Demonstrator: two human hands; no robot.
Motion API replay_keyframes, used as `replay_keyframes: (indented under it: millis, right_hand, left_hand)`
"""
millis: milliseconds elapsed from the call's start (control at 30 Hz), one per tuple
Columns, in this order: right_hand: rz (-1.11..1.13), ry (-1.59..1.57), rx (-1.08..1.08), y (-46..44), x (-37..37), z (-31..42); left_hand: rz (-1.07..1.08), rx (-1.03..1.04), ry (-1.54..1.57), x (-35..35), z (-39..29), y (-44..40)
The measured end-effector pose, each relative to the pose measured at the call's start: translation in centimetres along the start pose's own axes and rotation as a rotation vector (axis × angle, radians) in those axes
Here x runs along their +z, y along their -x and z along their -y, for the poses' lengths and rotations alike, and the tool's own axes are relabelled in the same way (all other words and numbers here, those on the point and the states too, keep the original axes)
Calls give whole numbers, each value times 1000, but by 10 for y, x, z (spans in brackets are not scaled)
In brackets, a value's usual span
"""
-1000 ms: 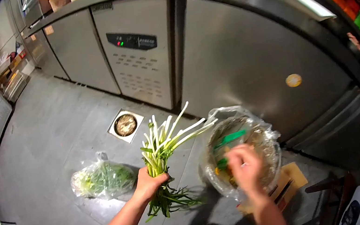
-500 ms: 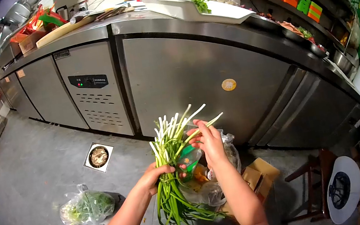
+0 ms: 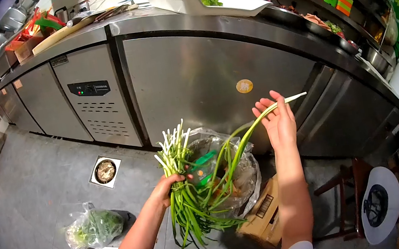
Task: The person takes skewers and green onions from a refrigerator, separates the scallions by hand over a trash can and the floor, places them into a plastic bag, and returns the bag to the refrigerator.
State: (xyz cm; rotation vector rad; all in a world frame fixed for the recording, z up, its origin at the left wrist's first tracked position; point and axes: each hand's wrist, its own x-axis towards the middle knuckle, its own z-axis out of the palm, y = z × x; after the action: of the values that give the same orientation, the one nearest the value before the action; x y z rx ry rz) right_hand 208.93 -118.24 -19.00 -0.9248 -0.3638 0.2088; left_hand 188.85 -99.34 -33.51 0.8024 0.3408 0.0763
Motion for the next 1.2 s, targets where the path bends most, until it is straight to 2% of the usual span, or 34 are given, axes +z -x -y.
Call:
replay_keyframes:
  millis: [67,133,233,267,333,367,400,467,533,600,667,700,767,800,867,900,933,1000,1067,1167,1200]
  right_hand:
    - [90,-96,64,-3,-4,1]
    - [195,-144,124,4,1,-4]
    - [299,-229,198,11,6,-16]
    - [299,-244,211,13,10,-20]
    - [313,-268,267,16,11,-31]
    - [319,-273,292,21,13,-37]
    - [289,-305,340,27,16,-45]
    - [105,-333,446,39,18,-64]
    - [-182,-298,542,49,-3,-98]
    - [-400,-81,551,69,-35,-128]
    - [-490,365,589,85,-68,-156]
    - [-492,366,589,91,-77,-164]
    - [-423,977,507,103,-94,-180]
    - [-429,977,512,102,-110,-192]
    - [-128,1432,543,98,-120,-195]
    - [-87,1570,450,99,-126,-195]
    - [-90,1566,454,102,-115,-189]
    - [46,1903,396,102,-101,-185]
    - [-21,1592,656,87,-113,-203]
    - [297,2010,797,83,-104,-208]
    - [300,2007,797,79,-100,-202]
  left_hand:
    - [2,22,27,2,3,-1]
    - [190,-6,184,5,2,1]
    - [271,-82,241,6,7,-6]
    - [337,-135,280,11,7,-7]
    - [313,-133,255,16,12,-3]
    - [353,-76,258,19,14,-2]
    - [394,-20,262,21,15,-1]
    - [346,-35,245,19,19,-1]
    - [275,-134,211,8,27,-9]
    - [298,-163,238,10,26,0]
    - [268,-202,160,-9,41,-1]
    - [249,-235,143,-15,48,-2]
    - [243,-248,128,-23,59,-3]
    - [239,-258,115,-25,62,-3]
    - [213,-267,112,-26,65,-3]
    - [210,-266,111,-29,67,-5]
    - [208,-267,108,-31,68,-6]
    - [187,-245,102,-23,62,-2]
    - [168,-219,94,-19,59,-3]
    - [315,-109,40,-22,56,-4]
    - [312,-108,38,-22,53,-2]
